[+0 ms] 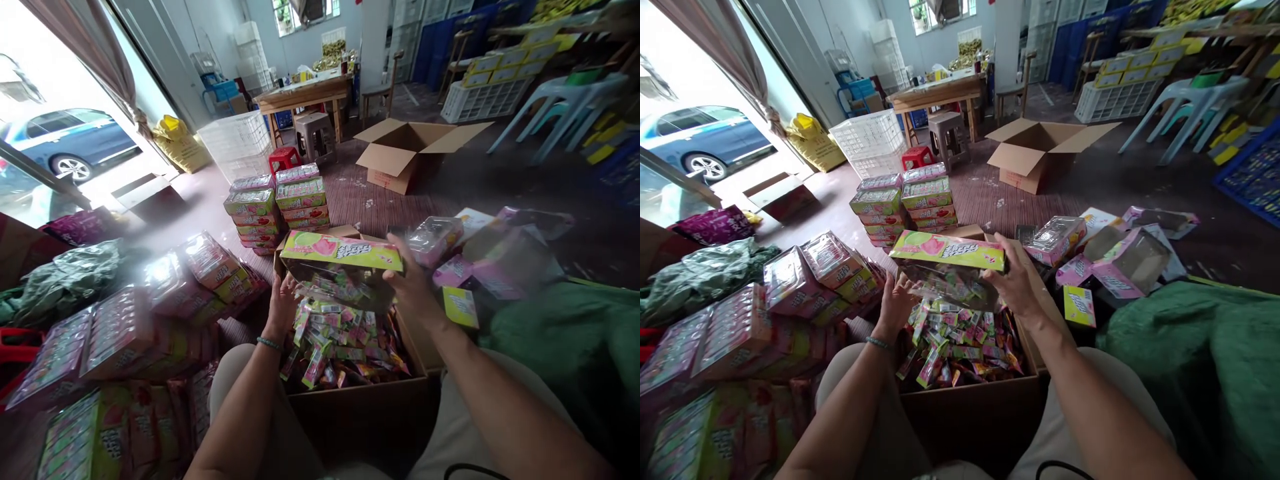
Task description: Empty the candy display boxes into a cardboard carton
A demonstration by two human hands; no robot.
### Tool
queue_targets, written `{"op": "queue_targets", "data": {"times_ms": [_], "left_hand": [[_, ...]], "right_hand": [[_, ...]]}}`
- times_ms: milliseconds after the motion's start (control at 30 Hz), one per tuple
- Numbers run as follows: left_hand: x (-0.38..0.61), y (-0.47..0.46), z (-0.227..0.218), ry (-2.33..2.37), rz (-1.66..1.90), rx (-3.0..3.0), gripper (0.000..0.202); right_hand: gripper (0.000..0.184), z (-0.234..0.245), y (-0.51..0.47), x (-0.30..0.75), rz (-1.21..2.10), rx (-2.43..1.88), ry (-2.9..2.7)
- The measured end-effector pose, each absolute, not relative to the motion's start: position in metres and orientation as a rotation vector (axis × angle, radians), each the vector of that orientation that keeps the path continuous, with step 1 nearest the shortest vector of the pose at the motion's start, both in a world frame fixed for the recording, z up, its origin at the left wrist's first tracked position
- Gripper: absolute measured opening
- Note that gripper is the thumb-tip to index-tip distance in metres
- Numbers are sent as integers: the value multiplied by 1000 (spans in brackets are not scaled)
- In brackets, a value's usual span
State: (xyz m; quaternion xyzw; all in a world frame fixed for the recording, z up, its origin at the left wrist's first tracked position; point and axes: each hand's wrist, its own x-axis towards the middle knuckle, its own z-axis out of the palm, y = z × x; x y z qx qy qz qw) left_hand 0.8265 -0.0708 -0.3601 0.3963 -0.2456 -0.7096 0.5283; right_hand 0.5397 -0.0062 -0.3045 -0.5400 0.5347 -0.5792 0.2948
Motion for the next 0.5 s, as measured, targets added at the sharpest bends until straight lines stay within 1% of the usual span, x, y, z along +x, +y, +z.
{"op": "queue_targets", "data": {"times_ms": [67,200,333,433,467,500], "left_hand": [[825,-71,-360,-590,-1706,963,53],[821,-71,-365,-554,-1740,974,52],[817,-73,-372,-593,-1736,1032,54],[814,-69,-380,-737,-1534,1196,38],[812,-66,-384,-824,-1450,1277,35],[811,-62,-389,-914,-1406,1354,38]], "right_hand": [[115,-304,-6,540,-1569,-1454,1464],[106,-303,-1,547,-1499,-1571,1444],[109,-304,2,551,-1587,-1500,1456],[105,-303,0,545,-1626,-1436,1485],[102,-303,-1,538,-1697,-1369,1539],[98,-304,-2,527,-1796,-1287,1620]]}}
